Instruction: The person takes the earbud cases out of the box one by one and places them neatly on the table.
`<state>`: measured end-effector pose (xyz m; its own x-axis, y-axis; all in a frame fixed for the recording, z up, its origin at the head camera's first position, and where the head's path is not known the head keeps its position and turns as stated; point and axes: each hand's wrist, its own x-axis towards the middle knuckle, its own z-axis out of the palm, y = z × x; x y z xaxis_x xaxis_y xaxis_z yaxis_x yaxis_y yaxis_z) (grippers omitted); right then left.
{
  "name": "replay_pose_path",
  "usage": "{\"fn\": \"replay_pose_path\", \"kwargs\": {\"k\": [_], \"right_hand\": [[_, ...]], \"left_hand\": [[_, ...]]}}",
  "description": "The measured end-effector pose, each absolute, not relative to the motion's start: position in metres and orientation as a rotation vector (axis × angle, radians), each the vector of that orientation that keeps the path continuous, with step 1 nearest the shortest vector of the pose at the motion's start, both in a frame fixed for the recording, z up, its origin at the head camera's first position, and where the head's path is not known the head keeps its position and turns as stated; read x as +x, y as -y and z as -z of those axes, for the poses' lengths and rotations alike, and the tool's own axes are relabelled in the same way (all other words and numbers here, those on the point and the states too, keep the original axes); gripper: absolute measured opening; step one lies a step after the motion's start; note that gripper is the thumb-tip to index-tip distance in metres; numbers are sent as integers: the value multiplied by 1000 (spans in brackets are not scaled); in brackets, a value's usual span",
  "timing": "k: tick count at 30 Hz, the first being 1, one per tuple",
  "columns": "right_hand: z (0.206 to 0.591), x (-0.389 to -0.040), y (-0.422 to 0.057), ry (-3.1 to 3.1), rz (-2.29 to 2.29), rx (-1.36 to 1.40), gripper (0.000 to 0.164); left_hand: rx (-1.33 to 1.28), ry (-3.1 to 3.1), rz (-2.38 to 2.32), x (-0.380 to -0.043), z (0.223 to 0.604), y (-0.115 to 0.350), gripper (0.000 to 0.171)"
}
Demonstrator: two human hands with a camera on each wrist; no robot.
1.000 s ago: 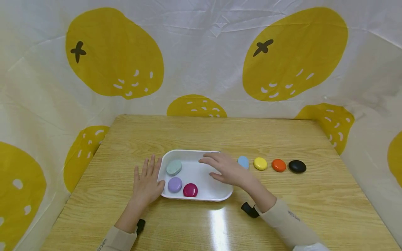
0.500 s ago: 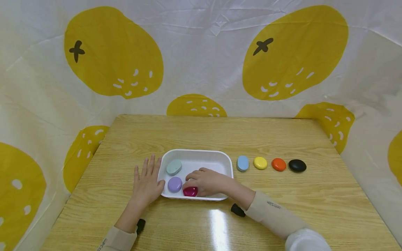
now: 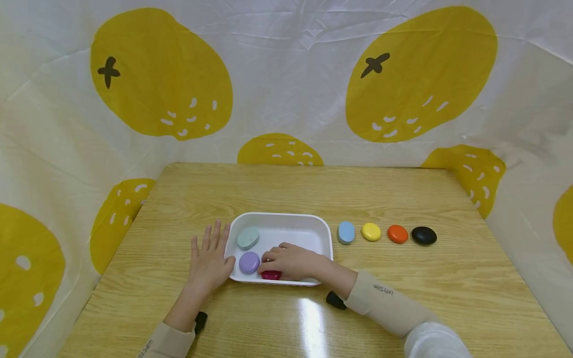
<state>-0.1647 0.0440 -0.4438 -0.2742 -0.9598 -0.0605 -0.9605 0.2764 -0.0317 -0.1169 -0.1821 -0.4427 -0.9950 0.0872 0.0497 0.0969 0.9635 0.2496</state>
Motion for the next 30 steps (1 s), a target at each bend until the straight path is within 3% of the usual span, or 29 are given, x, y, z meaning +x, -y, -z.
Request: {"fn": "replay_pose_path", "kwargs": {"k": [12,20,30], "right_hand": [[423,-175,-62,-2636,176,-1723,43],[400,-177,-107,-2880,427,-1536,43],[401,-167,-164,-3133,508,-1155,42]], "left_hand": [[-140,3077,390,-117,443,182,72],[-147,3074,400,-117,443,183,71],[-148,3064,406,-116,441,182,71]]}}
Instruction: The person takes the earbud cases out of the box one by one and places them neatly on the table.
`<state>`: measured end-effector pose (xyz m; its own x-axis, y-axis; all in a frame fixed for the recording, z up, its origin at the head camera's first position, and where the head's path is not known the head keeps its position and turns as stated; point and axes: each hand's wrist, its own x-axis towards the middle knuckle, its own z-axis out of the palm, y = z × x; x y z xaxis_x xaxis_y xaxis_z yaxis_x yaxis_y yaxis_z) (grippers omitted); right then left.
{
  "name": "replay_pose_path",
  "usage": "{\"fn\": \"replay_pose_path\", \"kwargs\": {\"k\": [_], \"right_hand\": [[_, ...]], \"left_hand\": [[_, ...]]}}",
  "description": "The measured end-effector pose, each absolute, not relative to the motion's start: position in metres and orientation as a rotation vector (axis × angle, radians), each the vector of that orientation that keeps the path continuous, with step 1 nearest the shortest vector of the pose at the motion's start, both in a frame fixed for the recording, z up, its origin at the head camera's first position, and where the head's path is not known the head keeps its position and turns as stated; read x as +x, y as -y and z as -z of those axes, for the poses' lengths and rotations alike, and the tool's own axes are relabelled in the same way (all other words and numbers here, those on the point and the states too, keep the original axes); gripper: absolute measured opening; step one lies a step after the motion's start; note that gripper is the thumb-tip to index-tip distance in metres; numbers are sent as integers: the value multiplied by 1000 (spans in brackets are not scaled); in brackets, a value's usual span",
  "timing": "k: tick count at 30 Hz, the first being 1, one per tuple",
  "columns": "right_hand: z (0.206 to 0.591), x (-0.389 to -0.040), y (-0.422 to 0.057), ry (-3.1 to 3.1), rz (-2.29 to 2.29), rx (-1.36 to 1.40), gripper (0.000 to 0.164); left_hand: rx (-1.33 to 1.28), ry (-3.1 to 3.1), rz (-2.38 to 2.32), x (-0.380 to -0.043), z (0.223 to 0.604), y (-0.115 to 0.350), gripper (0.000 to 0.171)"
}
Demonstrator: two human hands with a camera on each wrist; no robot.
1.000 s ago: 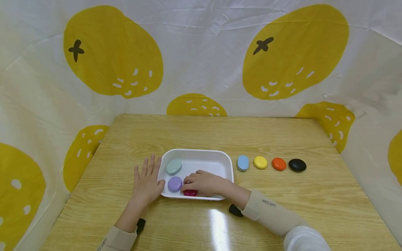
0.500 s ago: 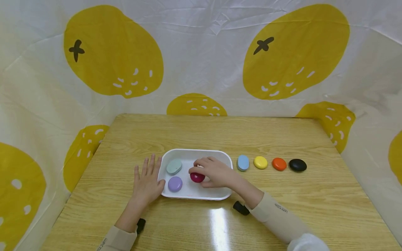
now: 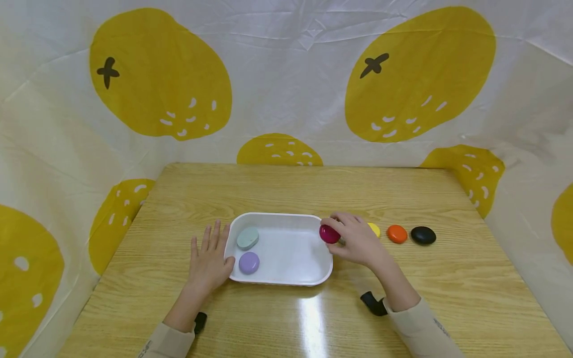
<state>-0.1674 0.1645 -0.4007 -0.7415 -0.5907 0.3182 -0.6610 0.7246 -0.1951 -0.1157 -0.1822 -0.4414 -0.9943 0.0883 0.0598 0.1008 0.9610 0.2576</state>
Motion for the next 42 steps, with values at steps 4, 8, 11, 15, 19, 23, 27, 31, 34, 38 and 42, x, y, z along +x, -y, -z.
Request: {"fn": "replay_pose_path", "kwargs": {"k": [4,8,11,15,19,23,27,31,34,38,42], "right_hand": [[411,-165,-185,2748,-419,866,42],[420,-161,-199,2801,-371,816,45],[427,-158,-204,2842,-321,816,47],[437,-154,-207,2911,-285,840,49],[444,-151,-206,2981,-278,873,51],[447,-148,-204,3026,-252,920,52],[449,-145,-203,3076,-249,928,50],[450,-143,-202,3102,-273,907,49],[450,-143,-202,3099,-288,896,49],[448,-142,-202,3095,-302,899,49],[441,-144,-200,3069,-314,906,50]], "left_hand": [[-148,3072,414,-116,442,183,71],[-148,3088,413,-116,441,183,71],[-150,3087,416,-116,441,183,71],[-152,3081,416,-116,441,183,71],[-154,3062,416,-116,442,183,71],[-148,3062,415,-116,442,183,71],[-148,3075,418,-116,442,183,71],[-147,3069,428,-116,441,182,71],[-144,3064,425,-115,440,182,71],[-141,3065,411,-115,440,181,71],[-141,3063,403,-116,440,181,71]]}}
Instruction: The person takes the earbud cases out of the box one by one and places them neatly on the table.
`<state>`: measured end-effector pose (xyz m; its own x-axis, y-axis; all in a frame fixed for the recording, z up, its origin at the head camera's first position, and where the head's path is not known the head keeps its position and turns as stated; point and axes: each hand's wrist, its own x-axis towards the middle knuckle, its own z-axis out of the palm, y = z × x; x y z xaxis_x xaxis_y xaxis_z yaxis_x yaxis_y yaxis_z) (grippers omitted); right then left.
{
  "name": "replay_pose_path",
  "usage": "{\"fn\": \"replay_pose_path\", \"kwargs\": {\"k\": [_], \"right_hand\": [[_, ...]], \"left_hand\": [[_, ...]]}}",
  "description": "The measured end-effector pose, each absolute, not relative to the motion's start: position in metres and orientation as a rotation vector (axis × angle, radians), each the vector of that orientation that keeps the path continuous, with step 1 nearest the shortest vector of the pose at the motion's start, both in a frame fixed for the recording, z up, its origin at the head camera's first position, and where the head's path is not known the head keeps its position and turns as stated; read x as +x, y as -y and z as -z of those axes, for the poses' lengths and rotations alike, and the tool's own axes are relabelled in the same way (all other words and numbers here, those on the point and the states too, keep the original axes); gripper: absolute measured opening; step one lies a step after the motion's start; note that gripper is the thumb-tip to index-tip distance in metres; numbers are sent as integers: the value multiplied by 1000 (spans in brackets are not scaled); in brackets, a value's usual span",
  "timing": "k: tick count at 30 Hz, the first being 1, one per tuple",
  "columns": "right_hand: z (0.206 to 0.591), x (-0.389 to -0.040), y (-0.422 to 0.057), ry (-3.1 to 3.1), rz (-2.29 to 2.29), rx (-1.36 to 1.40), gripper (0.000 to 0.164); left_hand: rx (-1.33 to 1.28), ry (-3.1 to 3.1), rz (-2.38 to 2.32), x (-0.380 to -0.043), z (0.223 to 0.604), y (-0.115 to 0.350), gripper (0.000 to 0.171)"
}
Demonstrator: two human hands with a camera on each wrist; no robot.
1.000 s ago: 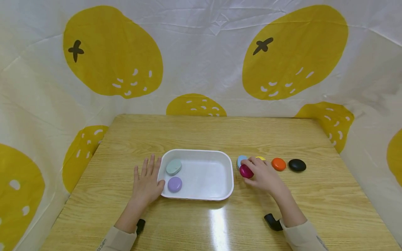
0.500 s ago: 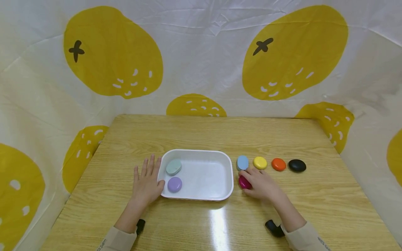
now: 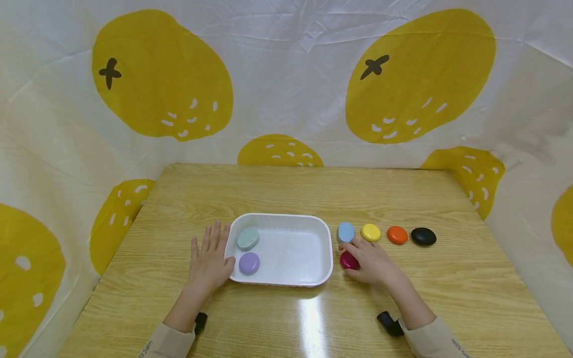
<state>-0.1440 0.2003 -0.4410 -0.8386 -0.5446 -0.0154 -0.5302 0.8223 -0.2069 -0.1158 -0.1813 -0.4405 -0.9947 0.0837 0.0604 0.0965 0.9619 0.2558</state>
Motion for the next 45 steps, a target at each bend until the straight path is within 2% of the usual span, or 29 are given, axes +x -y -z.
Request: {"fn": "replay_pose_path", "kwargs": {"k": [8,16,30,45], "right_hand": [[403,-157,-180,-3017,393,-1048,43],[375,-170,-130,-2950,367,-1290,41],[382,-179,-43,-2671,-88,-1708,51],[411,-170,-12,-2496,-287,-1740,56]], "left_hand": [[-139,3067,404,-117,442,182,71],[-141,3079,407,-117,442,182,71],[-148,3079,407,-116,442,181,72],[-147,3099,422,-116,442,184,72]]}}
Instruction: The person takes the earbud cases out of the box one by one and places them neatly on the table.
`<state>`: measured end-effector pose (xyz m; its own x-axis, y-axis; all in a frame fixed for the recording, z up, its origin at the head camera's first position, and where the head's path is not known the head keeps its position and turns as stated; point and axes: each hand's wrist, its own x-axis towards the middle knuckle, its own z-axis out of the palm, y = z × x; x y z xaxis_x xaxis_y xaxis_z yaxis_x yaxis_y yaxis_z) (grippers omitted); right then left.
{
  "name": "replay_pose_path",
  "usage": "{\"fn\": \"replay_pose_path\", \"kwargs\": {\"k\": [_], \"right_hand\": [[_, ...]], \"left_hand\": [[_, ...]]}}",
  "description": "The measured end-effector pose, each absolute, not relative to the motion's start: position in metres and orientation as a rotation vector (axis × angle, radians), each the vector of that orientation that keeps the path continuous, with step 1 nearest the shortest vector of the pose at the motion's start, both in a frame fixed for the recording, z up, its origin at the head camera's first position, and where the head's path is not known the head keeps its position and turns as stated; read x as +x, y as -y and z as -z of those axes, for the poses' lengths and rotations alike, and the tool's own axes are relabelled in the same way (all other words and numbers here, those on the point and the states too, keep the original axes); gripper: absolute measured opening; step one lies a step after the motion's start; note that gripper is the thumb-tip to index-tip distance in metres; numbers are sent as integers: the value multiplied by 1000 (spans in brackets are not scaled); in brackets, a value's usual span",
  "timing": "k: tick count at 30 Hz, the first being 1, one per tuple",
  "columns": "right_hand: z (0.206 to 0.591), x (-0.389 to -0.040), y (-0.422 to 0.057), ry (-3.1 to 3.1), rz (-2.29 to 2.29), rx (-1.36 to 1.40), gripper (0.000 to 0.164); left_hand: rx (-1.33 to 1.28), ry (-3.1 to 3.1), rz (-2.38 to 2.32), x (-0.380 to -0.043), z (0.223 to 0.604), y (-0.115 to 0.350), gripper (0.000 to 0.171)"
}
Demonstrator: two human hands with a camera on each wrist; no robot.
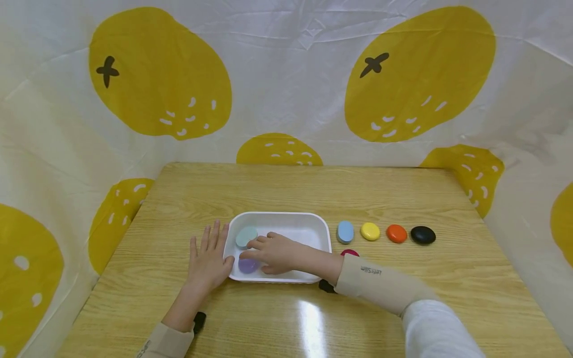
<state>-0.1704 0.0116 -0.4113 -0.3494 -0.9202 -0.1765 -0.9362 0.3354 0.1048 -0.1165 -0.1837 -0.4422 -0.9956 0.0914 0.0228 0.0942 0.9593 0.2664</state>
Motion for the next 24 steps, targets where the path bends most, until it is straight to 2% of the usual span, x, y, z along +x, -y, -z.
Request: {"fn": "replay_pose_path", "kwargs": {"k": [15,24], "right_hand": [[439,-170,2,-2523,-235,-1703,55],[446,-169,3,-2577,-228,-1741,47]], "left_hand": [[-141,3098,400,-117,443,184,72],[-141,3064,420,-116,444,184,72]]}}
